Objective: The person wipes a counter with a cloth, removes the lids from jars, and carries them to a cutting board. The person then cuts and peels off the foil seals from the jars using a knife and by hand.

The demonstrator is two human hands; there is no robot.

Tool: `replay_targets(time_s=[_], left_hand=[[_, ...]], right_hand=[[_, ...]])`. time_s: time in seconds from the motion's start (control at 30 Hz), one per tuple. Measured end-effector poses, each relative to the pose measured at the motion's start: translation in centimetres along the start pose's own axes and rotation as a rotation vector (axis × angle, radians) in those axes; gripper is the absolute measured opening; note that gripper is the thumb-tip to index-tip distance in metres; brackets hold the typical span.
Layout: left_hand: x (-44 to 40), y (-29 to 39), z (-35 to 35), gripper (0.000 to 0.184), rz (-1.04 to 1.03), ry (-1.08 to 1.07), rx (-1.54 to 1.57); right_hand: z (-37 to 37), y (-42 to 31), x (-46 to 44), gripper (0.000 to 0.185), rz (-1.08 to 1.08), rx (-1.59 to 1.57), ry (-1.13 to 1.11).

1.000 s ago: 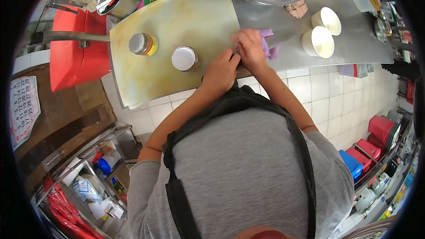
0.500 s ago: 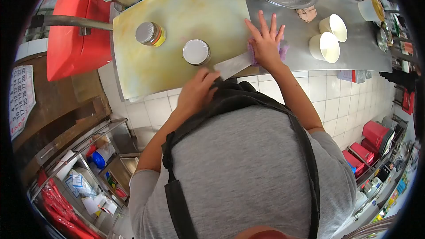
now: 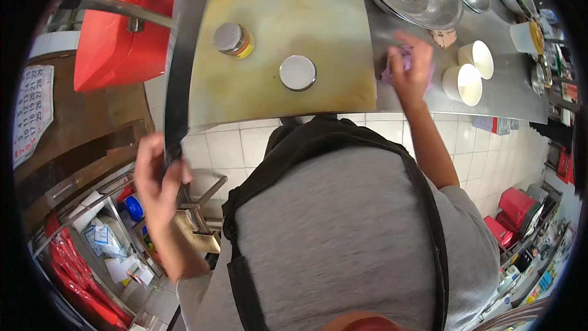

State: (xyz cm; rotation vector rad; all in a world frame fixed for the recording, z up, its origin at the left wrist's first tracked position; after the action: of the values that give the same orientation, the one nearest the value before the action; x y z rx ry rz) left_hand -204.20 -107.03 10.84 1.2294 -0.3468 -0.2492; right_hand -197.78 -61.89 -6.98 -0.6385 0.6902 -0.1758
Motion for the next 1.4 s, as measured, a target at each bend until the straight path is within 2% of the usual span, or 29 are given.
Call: replay_targets(time_s=[0.07,0.13,0.17,0.23,0.27,0.4,0.43,0.47,0.53,0.7,1.0,1.13,1.2,1.4], left_hand=[[-2.5,-2.0,-3.5,0.023,0.007,0.118,-0.043],[-5.7,-2.8,-7.1,0.020,0.113,0.166,0.022],[-7.2,-4.0,-8.2,0.020,0.093,0.114,0.084],[-9.7,-6.5,-10.7,0.019,0.072,0.070,0.216],[-10.6,-7.2,-11.9,0.019,0.072,0.082,0.286],[-12.2,-8.6,-14.2,0.021,0.102,0.032,0.189],[-12.7,-9.0,-14.8,0.022,0.052,0.035,0.207],[-13.0,-9.2,-15.1,0.023,0.000,0.037,0.227],[-13.3,-9.4,-15.3,0.024,0.037,-0.017,0.231],[-13.7,-10.0,-15.6,0.014,0.008,0.010,0.099],[-13.4,-9.1,-16.1,0.012,-0.015,0.042,0.217],[-13.5,-9.9,-15.8,0.012,-0.030,0.035,0.133],[-13.6,-9.8,-15.7,0.042,-0.016,-0.034,0.108],[-13.7,-9.3,-15.8,0.034,0.013,-0.031,0.099]], right_hand=[[-3.0,-2.9,0.6,0.061,0.128,-0.147,-0.141],[-6.8,-6.8,1.3,0.073,0.058,-0.477,-0.287],[-8.9,-7.7,2.0,0.073,0.069,-0.481,-0.287],[-12.3,-8.2,3.5,0.082,-0.119,-0.968,-0.315],[-12.5,-8.2,3.5,0.082,-0.113,-0.972,-0.318],[-13.2,-7.6,3.8,0.086,-0.139,-0.851,-0.446],[-13.4,-7.4,3.9,0.088,-0.122,-0.785,-0.480],[-13.3,-7.6,3.8,0.088,-0.124,-0.788,-0.476],[-12.9,-7.7,3.6,0.086,-0.114,-0.780,-0.468],[-12.9,-7.8,3.5,0.086,-0.135,-0.817,-0.470],[-12.8,-7.9,3.4,0.087,-0.098,-0.783,-0.432],[-12.8,-7.8,3.4,0.085,-0.067,-0.747,-0.434],[-13.0,-7.6,3.5,0.085,-0.060,-0.747,-0.432],[-13.1,-7.7,3.2,0.080,-0.049,-0.765,-0.405]])
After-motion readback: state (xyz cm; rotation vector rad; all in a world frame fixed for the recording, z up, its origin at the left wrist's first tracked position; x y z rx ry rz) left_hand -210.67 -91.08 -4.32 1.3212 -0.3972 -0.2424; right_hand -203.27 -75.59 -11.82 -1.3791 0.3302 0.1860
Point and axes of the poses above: each hand's wrist, its own x-axis away from the middle knuckle, its own z-axis out of the back of the hand, y = z × x, the point moved 1 cm from there along -x, towards the middle knuckle, and after that the axes turned 3 degrees about -x, right-handed, at the moved point
